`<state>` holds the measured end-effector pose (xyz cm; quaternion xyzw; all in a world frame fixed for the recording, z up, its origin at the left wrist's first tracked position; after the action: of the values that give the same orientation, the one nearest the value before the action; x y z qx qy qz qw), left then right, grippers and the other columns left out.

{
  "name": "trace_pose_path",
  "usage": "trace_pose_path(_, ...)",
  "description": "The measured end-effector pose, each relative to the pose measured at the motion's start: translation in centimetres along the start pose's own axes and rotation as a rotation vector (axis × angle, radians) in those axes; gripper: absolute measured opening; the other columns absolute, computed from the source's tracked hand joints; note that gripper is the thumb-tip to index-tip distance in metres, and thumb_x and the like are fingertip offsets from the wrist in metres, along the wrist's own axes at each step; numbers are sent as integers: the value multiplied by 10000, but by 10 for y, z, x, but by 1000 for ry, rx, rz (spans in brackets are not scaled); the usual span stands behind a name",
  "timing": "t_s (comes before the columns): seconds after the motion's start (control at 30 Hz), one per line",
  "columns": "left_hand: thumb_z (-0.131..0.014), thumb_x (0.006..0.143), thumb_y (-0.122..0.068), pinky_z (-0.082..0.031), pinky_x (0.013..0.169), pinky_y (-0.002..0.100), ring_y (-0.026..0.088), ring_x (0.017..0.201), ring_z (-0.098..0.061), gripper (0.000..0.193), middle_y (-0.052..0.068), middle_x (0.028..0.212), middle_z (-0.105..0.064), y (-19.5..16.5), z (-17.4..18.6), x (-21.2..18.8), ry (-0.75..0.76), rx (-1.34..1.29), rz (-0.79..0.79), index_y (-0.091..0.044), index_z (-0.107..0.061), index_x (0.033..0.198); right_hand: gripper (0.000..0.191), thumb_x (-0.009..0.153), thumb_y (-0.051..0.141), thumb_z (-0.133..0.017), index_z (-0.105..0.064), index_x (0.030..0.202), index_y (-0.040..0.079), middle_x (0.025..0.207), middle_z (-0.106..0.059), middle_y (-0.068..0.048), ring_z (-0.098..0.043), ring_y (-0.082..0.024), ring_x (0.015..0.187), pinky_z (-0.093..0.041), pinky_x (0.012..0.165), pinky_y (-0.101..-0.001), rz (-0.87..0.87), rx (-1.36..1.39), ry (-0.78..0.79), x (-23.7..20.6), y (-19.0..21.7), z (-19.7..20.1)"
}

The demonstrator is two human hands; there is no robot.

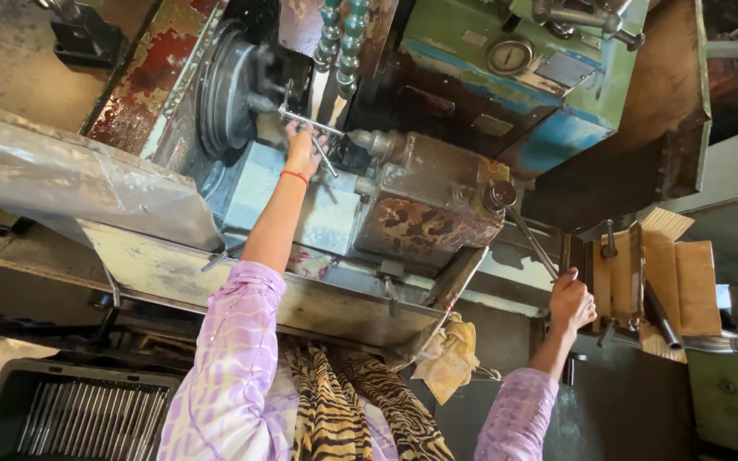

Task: The person repeatedly picks up metal rods from a tray, inserts them into a grinding machine, and operates a lever to grind the ends. After each cycle, the person removes the rod and places it into a collection bin.

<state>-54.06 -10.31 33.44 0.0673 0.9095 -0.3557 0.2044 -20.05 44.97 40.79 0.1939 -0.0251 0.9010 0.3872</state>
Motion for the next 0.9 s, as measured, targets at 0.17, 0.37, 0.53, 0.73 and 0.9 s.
trace_pose_path(0.17,-599,974,-147,-529,772,492,260,896,-648,334,66,1106,-609,6,-4,2,8,-58,71,-263,-418,1230,686,1144,501,-414,-745,797,10,814,-701,-296,-684,-525,795,-519,718,-615,80,-18,-58,12,3,3)
trace_pose_path(0.37,-623,885,5,-528,695,439,194,866,-628,377,56,1132,-625,4,-16,5,61,247,-243,-147,-510,1212,640,1122,462,-471,-729,737,20,751,-690,-272,-692,-491,739,-526,683,-589,92,-20,-182,19,6,5)
trace_pose_path(0.53,-691,868,88,-505,844,452,197,991,-572,574,80,1193,-529,-5,-36,-3,171,257,-523,-167,-444,1319,630,1115,445,-486,-712,703,25,717,-685,-250,-694,-465,703,-525,654,-567,103,-15,-203,17,6,5)
trace_pose_path(0.73,-671,846,37,-533,875,603,196,966,-592,607,9,1136,-510,5,-33,-7,98,53,-136,-255,-354,1274,630,1127,431,-467,-708,706,29,700,-680,-250,-696,-452,681,-520,633,-552,93,-3,-164,21,8,7)
trace_pose_path(0.9,-685,860,20,-549,881,638,236,923,-617,586,68,1070,-556,6,-16,1,2,2,-107,-234,-353,1270,631,1126,438,-464,-716,718,28,710,-684,-251,-696,-456,688,-521,635,-552,102,-20,-183,19,10,8)
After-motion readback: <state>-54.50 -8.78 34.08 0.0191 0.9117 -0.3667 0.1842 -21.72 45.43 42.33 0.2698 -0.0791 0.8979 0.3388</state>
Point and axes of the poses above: each hand's wrist, its own x-axis towards the middle knuckle, its own z-axis out of the back of the hand, y = z × x, the point moved 4 cm from there along x, towards the middle knuckle
